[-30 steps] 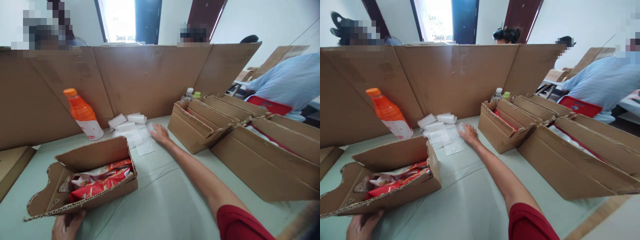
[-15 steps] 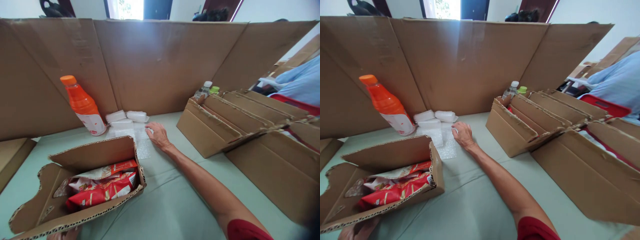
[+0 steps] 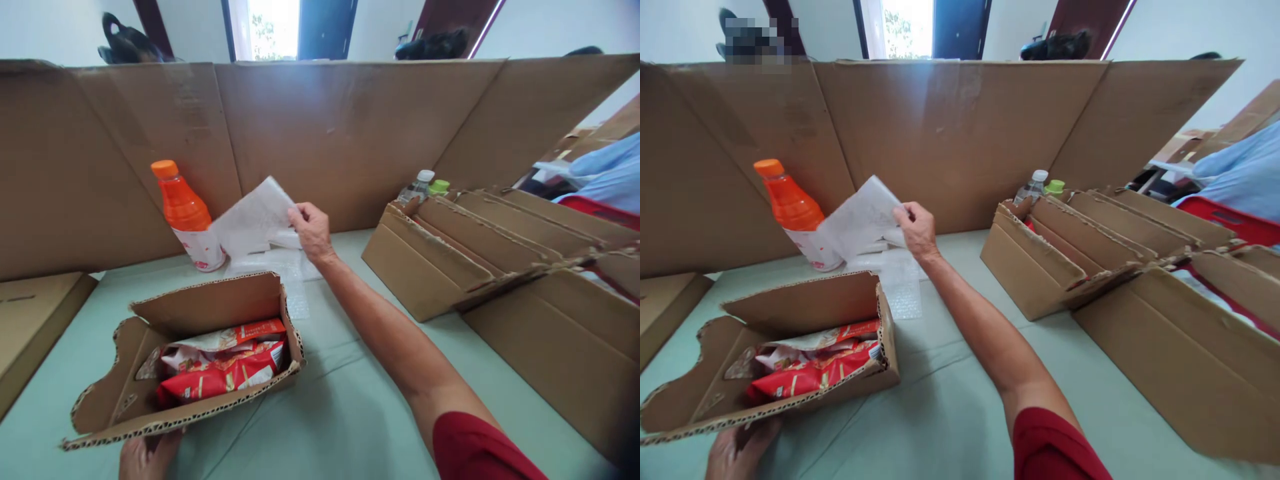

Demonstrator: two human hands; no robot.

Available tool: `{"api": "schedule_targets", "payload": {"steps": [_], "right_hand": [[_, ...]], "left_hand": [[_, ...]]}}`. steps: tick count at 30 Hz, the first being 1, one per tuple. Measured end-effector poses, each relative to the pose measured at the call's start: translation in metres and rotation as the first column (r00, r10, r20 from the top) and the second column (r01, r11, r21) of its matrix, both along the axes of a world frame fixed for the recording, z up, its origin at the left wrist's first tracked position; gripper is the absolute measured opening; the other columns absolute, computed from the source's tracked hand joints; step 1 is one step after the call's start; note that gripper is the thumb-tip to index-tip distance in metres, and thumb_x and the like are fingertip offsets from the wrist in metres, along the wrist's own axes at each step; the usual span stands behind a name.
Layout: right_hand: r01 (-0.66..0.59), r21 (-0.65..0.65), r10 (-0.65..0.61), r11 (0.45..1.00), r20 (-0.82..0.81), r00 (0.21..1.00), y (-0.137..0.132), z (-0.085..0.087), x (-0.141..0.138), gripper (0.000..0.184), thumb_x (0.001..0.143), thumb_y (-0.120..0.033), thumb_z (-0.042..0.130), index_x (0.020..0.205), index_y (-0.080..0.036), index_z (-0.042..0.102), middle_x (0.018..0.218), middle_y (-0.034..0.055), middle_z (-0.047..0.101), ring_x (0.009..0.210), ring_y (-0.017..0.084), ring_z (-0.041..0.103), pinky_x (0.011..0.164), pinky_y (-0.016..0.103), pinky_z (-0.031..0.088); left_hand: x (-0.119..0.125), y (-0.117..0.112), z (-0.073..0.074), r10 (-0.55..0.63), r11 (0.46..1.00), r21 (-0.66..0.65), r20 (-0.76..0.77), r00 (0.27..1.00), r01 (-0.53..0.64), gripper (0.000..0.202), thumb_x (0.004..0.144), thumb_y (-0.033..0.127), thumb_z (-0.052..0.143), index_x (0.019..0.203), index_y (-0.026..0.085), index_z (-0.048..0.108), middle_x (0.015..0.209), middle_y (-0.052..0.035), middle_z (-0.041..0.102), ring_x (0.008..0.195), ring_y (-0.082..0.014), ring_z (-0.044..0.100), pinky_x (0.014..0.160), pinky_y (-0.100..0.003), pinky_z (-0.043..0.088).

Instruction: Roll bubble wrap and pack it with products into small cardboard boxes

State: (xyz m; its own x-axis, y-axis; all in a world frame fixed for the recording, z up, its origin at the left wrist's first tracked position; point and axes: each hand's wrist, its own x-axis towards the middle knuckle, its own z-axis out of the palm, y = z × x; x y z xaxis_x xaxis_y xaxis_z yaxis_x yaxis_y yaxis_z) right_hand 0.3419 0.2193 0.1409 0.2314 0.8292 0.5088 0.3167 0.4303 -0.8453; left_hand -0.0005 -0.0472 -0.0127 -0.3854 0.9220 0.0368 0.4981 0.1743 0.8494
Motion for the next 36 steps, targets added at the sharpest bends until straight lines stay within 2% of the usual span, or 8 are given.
{"api": "schedule_targets", "payload": {"steps": [4, 8, 10, 14, 16, 19, 25, 36], "right_hand": [[-0.064, -0.097, 0.02, 0.993, -0.4, 0.916, -0.05, 0.01, 0.047, 0.037, 0.077, -0.052, 0.074, 0.089, -0.02, 0.061, 0.074, -0.0036, 0.064, 0.061, 0.01, 0.062, 0.051, 0.02, 0.042], [-0.116, -0.354, -0.093, 0.928, -0.524, 0.847, -0.145, -0.024, 0.078, 0.04, 0.064, -0.043, 0.085, 0.083, -0.02, 0.06, 0.083, -0.0019, 0.068, 0.07, 0.014, 0.072, 0.049, 0.018, 0.045], [-0.19, -0.534, -0.131, 0.824, -0.506, 0.853, -0.203, -0.049, 0.085, 0.036, 0.064, -0.041, 0.085, 0.085, -0.02, 0.065, 0.09, 0.003, 0.072, 0.075, 0.018, 0.074, 0.049, 0.02, 0.049], [-0.339, -0.817, -0.033, 0.466, -0.399, 0.916, -0.304, -0.074, 0.092, 0.049, 0.073, -0.057, 0.079, 0.098, -0.016, 0.071, 0.09, 0.0128, 0.076, 0.072, 0.022, 0.073, 0.046, 0.024, 0.049], [-0.346, -0.849, 0.082, 0.4, -0.343, 0.936, -0.331, -0.071, 0.09, 0.053, 0.076, -0.061, 0.074, 0.101, -0.015, 0.073, 0.09, 0.0136, 0.077, 0.071, 0.021, 0.073, 0.048, 0.025, 0.048], [-0.305, -0.806, 0.208, 0.507, -0.229, 0.951, -0.336, -0.056, 0.074, 0.047, 0.083, -0.059, 0.069, 0.104, -0.018, 0.073, 0.096, 0.0123, 0.078, 0.081, 0.022, 0.073, 0.063, 0.031, 0.054], [-0.237, -0.597, 0.321, 0.767, 0.037, 0.946, -0.288, -0.052, 0.011, 0.048, 0.085, -0.041, 0.065, 0.129, -0.023, 0.063, 0.132, 0.0122, 0.067, 0.113, 0.027, 0.065, 0.093, 0.043, 0.054], [-0.219, -0.524, 0.337, 0.823, 0.139, 0.931, -0.262, -0.072, -0.032, 0.047, 0.094, -0.042, 0.055, 0.136, -0.022, 0.054, 0.124, 0.0101, 0.066, 0.096, 0.022, 0.064, 0.075, 0.033, 0.055]], "left_hand": [[0.012, 0.001, 0.011, -0.022, 0.999, 0.036, 0.188, 0.982, 0.015, 0.045, 0.074, 0.062, 0.07, 0.091, 0.021, 0.064, 0.078, -0.0045, 0.071, 0.075, -0.0259, 0.067, 0.065, -0.032, 0.053], [0.018, 0.007, 0.021, -0.044, 0.992, 0.124, 0.298, 0.954, 0.007, 0.046, 0.067, 0.054, 0.078, 0.093, 0.021, 0.06, 0.08, -0.0034, 0.068, 0.08, -0.0261, 0.067, 0.071, -0.033, 0.055], [0.018, 0.01, 0.024, -0.062, 0.99, 0.143, 0.318, 0.946, 0.016, 0.048, 0.061, 0.052, 0.081, 0.091, 0.021, 0.059, 0.08, -0.0038, 0.067, 0.082, -0.0271, 0.067, 0.072, -0.036, 0.056], [0.017, 0.014, 0.028, -0.073, 0.99, 0.138, 0.354, 0.933, 0.025, 0.048, 0.055, 0.048, 0.082, 0.087, 0.02, 0.058, 0.081, -0.0053, 0.066, 0.083, -0.0286, 0.067, 0.076, -0.04, 0.056], [0.019, 0.015, 0.03, -0.082, 0.989, 0.143, 0.362, 0.929, 0.032, 0.047, 0.056, 0.047, 0.081, 0.086, 0.021, 0.058, 0.08, -0.0048, 0.065, 0.085, -0.0292, 0.066, 0.078, -0.041, 0.056], [0.021, 0.013, 0.032, -0.081, 0.987, 0.158, 0.367, 0.927, 0.024, 0.048, 0.056, 0.047, 0.081, 0.089, 0.021, 0.057, 0.08, -0.0042, 0.063, 0.088, -0.0302, 0.066, 0.08, -0.042, 0.055], [0.019, 0.008, 0.034, -0.104, 0.98, 0.194, 0.348, 0.932, 0.037, 0.054, 0.059, 0.045, 0.08, 0.102, 0.021, 0.057, 0.094, -0.0065, 0.064, 0.097, -0.0302, 0.064, 0.085, -0.04, 0.052], [0.019, 0.005, 0.029, -0.055, 0.987, 0.154, 0.083, 0.995, 0.042, 0.039, 0.076, 0.053, 0.068, 0.097, 0.021, 0.062, 0.088, -0.0011, 0.059, 0.073, -0.0189, 0.054, 0.067, -0.033, 0.045]]}}
